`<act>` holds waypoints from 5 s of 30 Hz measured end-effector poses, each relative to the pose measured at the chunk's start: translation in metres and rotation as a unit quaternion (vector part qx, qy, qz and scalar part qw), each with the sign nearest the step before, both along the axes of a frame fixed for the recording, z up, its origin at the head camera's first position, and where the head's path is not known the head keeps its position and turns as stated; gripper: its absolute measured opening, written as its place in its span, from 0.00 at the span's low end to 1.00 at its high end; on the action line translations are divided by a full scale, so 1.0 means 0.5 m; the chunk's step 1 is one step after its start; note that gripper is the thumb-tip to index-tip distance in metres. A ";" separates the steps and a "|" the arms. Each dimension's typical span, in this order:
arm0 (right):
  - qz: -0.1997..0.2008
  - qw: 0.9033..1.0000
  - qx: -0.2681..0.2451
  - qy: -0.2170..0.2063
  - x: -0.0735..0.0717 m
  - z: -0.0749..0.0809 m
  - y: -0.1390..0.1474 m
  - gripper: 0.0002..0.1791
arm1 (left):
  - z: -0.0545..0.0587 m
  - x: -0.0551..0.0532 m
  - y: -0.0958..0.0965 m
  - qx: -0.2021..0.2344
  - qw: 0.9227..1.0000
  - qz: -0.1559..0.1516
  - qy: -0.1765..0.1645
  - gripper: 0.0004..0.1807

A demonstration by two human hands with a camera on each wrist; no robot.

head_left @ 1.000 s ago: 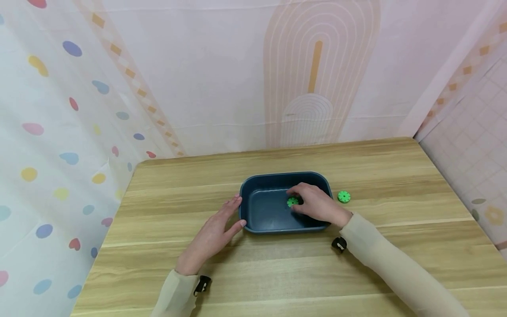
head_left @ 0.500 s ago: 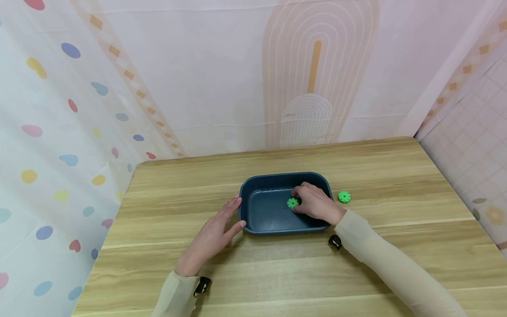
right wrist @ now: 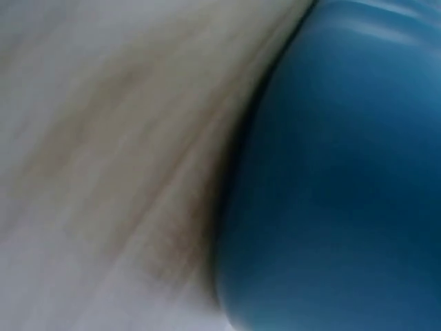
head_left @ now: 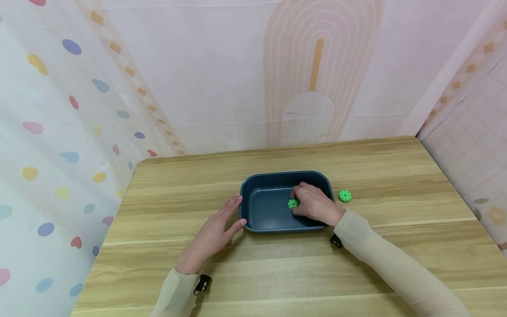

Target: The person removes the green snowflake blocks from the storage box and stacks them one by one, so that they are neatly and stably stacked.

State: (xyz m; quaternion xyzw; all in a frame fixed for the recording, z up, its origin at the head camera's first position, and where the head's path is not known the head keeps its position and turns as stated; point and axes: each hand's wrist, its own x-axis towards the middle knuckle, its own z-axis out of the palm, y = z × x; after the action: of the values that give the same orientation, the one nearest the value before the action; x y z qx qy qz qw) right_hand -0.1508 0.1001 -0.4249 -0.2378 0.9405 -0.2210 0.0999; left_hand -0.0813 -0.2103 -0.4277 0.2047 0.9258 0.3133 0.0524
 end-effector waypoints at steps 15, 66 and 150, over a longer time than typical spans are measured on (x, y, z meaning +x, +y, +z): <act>0.030 0.999 -0.016 0.019 0.007 -0.005 0.002 0.15 | -0.002 -0.003 0.002 -0.003 1.000 0.000 0.003 0.38; -0.013 0.992 -0.105 0.066 0.047 0.034 0.040 0.18 | -0.010 -0.004 0.000 0.006 1.000 0.003 0.006 0.38; -0.126 0.975 -0.133 0.127 0.085 0.045 0.236 0.18 | -0.008 0.000 0.001 0.007 1.000 0.005 0.008 0.38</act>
State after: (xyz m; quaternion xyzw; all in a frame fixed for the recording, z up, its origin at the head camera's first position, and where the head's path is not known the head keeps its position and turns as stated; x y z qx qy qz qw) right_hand -0.1081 0.2183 -0.4026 -0.1544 0.9300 -0.3233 -0.0822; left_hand -0.0815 -0.2100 -0.4315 0.2035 0.9250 0.3182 0.0418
